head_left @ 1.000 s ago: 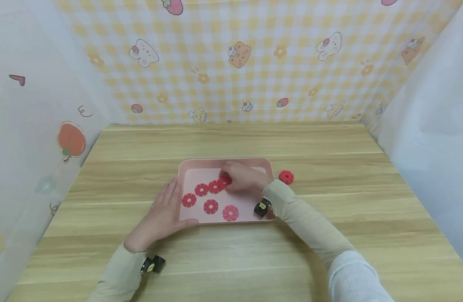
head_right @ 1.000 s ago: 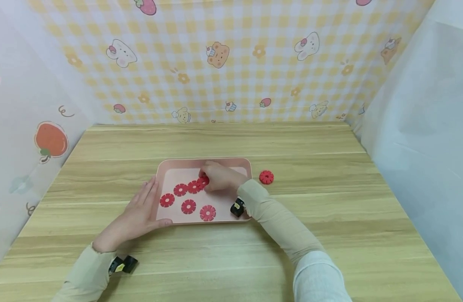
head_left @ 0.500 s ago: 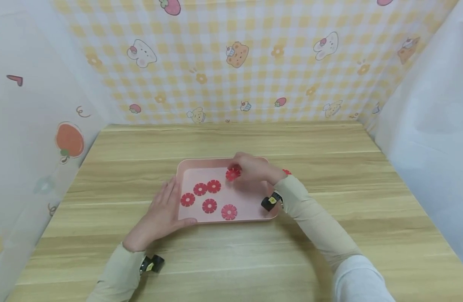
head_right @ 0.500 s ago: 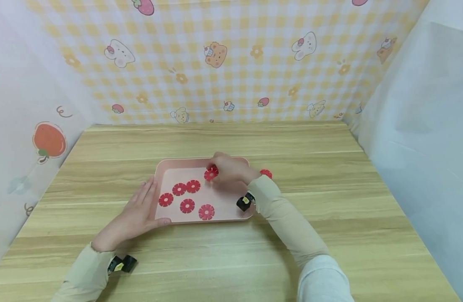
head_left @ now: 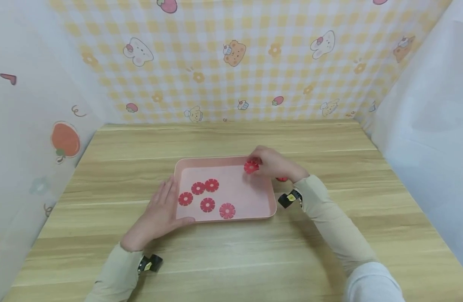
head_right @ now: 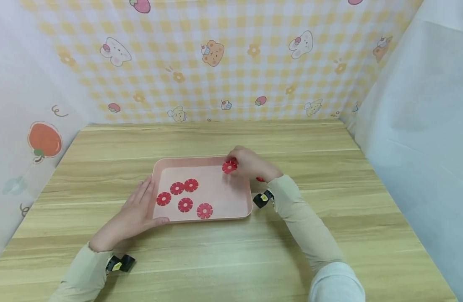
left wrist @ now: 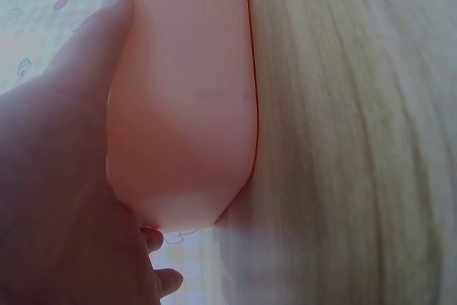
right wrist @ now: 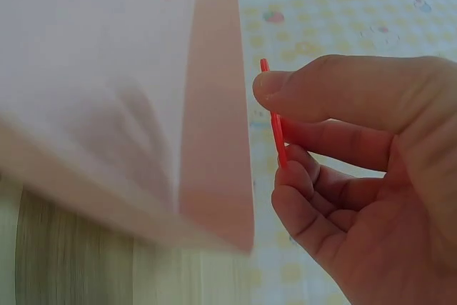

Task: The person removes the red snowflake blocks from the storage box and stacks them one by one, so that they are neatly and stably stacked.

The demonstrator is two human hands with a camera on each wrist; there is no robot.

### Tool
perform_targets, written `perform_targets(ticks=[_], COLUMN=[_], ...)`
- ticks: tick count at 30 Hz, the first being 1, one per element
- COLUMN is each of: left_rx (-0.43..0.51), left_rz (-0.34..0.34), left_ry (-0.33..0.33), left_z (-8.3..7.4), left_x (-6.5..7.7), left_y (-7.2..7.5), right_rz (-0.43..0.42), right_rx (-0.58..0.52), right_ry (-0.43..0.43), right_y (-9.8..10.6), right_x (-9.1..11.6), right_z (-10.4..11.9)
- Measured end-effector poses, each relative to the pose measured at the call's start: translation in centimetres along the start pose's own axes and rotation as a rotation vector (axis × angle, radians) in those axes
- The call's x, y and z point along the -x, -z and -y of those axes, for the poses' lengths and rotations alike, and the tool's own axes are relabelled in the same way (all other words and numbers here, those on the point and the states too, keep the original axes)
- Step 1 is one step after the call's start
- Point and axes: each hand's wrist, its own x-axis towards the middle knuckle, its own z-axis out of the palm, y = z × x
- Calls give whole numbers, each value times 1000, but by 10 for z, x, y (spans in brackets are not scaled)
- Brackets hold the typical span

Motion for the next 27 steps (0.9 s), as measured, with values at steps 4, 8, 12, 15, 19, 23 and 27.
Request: perform_targets(ticks=[4,8,12,15,19,23,27], left_rx=[1,11,13,11,13,3,-11], left_rz=[8,14,18,18,13,18,16], left_ry=[-3,-3,-4,-10,-13,-10,-14], left_z=[-1,-1,0,0,1,2,0], left_x=[-1,-1,-1,-1,-1,-1,-2], left_y=[1,1,0,0,-1,-1,0], right_rz=[-28,-53,-90,-101,-103,-101,-92], right_rx=[0,0,-3,-7,-20,-24,-35], right_ry=[-14,-29,-61,-90,-115,-144,-171], right_y=[6,9,11,12,11,8,3], right_x=[10,20,31,37,44,48,52], right_z=[-14,-30,-44,-52,-60,-69,-76])
